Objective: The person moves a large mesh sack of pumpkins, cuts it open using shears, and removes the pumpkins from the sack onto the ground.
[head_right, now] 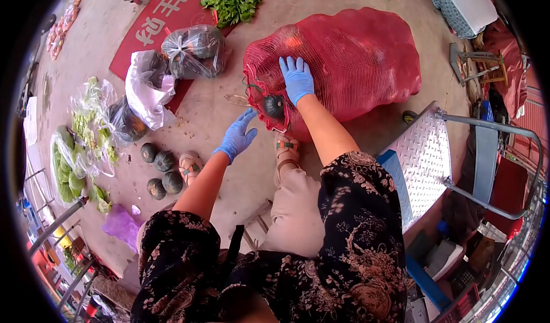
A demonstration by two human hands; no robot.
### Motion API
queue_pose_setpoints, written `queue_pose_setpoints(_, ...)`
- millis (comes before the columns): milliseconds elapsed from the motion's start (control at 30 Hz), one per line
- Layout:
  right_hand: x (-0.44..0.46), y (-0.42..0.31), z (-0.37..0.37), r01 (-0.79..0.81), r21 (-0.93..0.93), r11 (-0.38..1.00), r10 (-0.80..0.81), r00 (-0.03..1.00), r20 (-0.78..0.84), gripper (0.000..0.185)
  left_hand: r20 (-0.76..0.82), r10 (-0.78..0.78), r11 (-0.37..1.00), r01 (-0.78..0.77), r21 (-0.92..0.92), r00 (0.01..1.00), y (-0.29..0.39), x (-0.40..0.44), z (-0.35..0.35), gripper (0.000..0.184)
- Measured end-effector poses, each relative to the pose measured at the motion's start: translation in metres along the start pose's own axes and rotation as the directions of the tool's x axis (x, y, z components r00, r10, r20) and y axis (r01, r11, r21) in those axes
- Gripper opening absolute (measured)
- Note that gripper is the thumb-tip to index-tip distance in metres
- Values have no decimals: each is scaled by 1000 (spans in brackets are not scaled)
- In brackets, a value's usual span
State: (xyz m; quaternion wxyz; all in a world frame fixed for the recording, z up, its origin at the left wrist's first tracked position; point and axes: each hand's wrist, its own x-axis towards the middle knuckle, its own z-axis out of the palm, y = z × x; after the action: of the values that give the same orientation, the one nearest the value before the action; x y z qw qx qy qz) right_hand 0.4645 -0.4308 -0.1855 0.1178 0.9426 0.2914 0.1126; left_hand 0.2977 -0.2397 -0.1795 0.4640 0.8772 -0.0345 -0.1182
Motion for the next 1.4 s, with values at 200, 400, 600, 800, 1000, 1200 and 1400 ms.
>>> queue_pose_setpoints(200,55,67,3,-288,369,884,386,895,-226,11,63,126,955,-138,263,990,-15,72,32,56)
queue_pose_setpoints(400,55,49,-54,-136,900,414,535,836,-120,11,-115,146,943,-173,-285,983,-30,173,-29,43)
queue_pose_setpoints(600,-17,-57,5,-59,474,878,51,998,30,43,78,73,960,-49,-277,994,-34,191,-28,35)
queue_pose_setpoints(800,-45,14,22,-248,620,744,340,940,-32,25,-11,280,942,-273,198,960,-28,173,-8,35)
queue_pose_setpoints(1000,-51,27,37,-294,654,697,305,947,101,23,-39,41,970,-30,240,998,-13,149,27,29)
queue_pose_setpoints(1200,-46,-2,67,-316,334,888,202,921,334,52,111,-21,985,2,170,994,-26,118,73,38)
queue_pose_setpoints(1400,-18,3,66,-431,614,661,-181,703,688,45,337,-432,500,533,-682,837,-44,105,64,48)
